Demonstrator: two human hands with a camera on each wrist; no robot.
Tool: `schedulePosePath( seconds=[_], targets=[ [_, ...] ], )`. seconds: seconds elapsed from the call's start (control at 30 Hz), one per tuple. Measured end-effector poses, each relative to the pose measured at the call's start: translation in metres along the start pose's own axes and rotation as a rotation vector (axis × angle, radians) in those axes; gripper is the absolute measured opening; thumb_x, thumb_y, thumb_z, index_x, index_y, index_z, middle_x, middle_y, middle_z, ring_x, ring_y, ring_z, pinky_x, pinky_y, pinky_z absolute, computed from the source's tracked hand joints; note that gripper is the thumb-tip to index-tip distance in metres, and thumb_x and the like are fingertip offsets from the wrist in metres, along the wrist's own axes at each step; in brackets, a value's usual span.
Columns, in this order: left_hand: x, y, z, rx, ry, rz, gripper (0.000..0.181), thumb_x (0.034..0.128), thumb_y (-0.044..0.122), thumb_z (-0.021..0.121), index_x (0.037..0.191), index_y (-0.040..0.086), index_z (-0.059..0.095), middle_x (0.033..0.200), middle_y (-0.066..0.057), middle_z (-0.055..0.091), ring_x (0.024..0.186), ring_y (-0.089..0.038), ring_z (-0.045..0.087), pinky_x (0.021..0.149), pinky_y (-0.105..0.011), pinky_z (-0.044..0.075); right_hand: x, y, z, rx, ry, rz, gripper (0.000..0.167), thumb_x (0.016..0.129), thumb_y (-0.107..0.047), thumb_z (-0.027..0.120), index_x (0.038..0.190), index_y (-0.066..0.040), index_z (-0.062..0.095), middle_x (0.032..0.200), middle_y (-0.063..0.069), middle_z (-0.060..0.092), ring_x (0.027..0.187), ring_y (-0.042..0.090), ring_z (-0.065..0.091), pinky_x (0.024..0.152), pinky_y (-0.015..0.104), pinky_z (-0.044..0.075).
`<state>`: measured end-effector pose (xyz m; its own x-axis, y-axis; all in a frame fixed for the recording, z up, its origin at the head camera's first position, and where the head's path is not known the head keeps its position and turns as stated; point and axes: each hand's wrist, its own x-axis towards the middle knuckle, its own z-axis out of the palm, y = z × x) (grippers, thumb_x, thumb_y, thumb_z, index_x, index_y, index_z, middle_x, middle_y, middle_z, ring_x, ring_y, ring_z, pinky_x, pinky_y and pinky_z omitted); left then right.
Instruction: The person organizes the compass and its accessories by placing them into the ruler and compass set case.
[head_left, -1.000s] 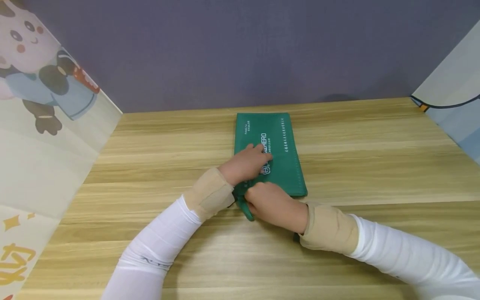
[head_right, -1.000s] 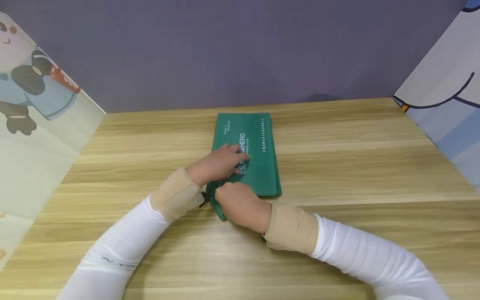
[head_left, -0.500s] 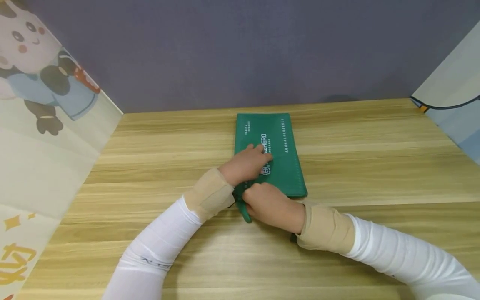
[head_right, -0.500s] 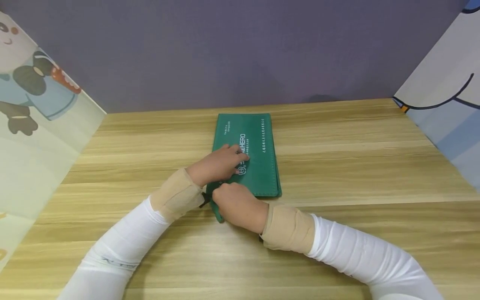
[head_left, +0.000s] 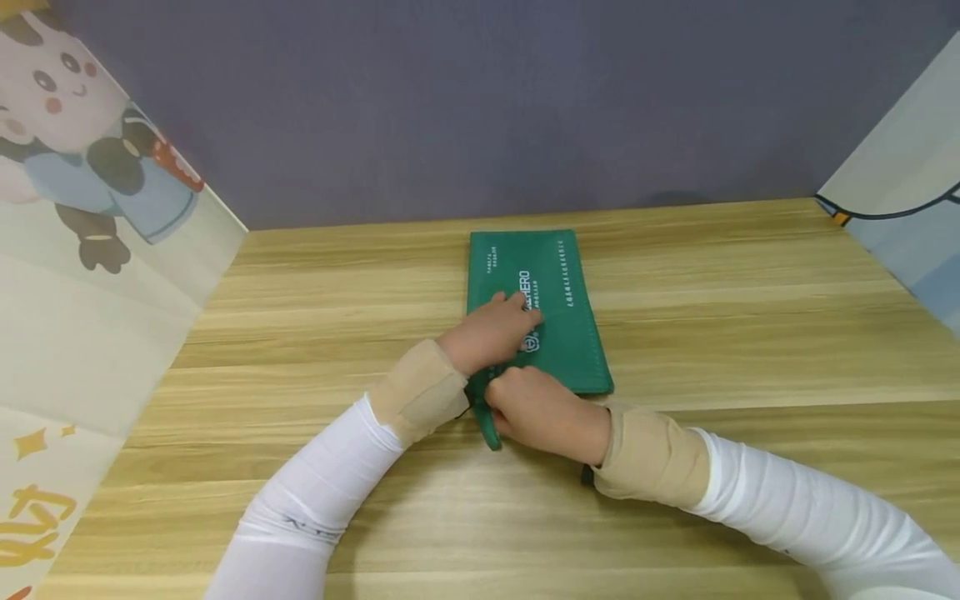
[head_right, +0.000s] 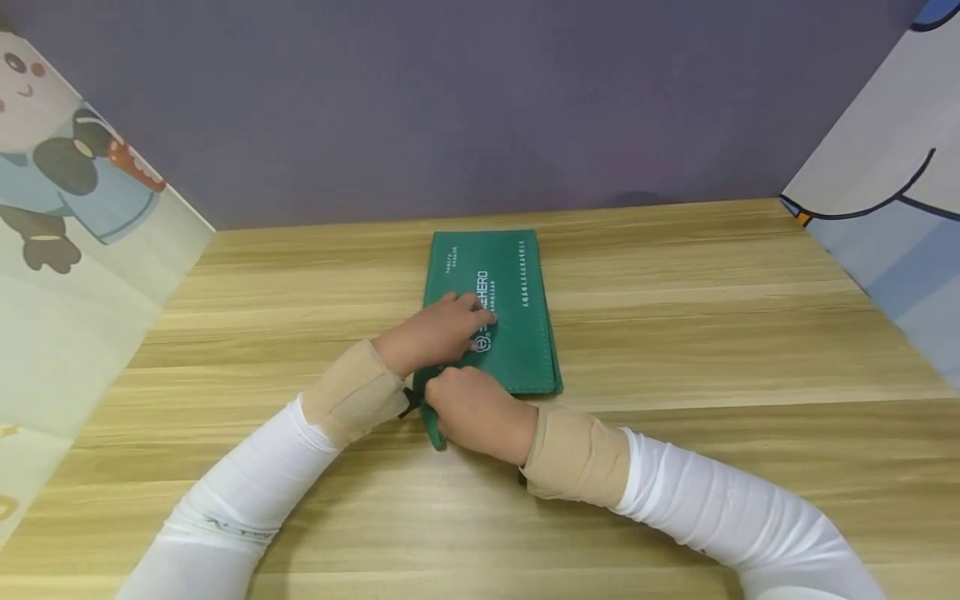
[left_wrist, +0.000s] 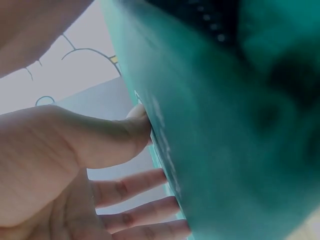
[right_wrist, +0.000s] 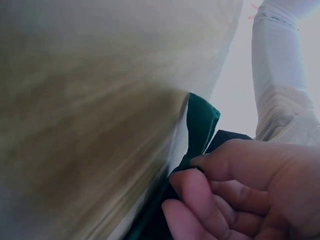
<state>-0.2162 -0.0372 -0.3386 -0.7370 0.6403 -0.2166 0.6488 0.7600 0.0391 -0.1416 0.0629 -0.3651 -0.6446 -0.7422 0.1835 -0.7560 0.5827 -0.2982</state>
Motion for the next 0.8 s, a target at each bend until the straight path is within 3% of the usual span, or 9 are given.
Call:
schedulePosePath(
  seconds=[0.3,0.5,0.67,0.8],
  targets=[
    [-0.001,-0.006,0.004,0.002,0.011,0.022,0.041,0.0948,0.019,0.056,0.135,0.013,0.050,0.123,-0.014,0.051,0.101,-0.026,0.047,0.090,-0.036,0.043,0.002,0.002,0.004,0.004,-0.048,0.042,0.028,0.083,-0.004,0.065,0.058,-0.011,0.056,0.053,-0.002,0.053,0.050,0.007,0.051,0.048,0.020,0.041],
    [-0.006,-0.024,0.015,-0.036,0.033,0.034,0.046,0.0971,0.023,0.052,0.141,0.010,0.044,0.138,-0.015,0.044,0.120,-0.031,0.044,0.102,-0.039,0.037,-0.003,0.015,-0.006,0.178,-0.096,0.076,0.027,0.087,-0.018,0.068,0.061,-0.015,0.061,0.051,-0.010,0.049,0.046,-0.001,0.041,0.047,0.016,0.038],
    [-0.020,-0.047,0.021,-0.146,0.161,0.112,0.046,0.0951,0.025,0.056,0.137,0.007,0.048,0.134,-0.014,0.051,0.123,-0.029,0.047,0.104,-0.041,0.035,-0.023,0.039,-0.029,0.197,-0.025,0.127,0.020,0.089,-0.024,0.066,0.073,-0.012,0.070,0.059,-0.011,0.058,0.048,-0.002,0.046,0.049,0.019,0.043],
    [-0.041,-0.069,0.017,-0.150,0.298,0.080,0.046,0.0943,0.026,0.058,0.135,0.005,0.050,0.131,-0.016,0.053,0.123,-0.031,0.047,0.105,-0.043,0.035,-0.044,0.070,-0.051,0.147,0.032,0.211,0.022,0.091,-0.026,0.063,0.095,-0.006,0.071,0.083,-0.001,0.069,0.072,0.011,0.063,0.066,0.031,0.053]
  ],
)
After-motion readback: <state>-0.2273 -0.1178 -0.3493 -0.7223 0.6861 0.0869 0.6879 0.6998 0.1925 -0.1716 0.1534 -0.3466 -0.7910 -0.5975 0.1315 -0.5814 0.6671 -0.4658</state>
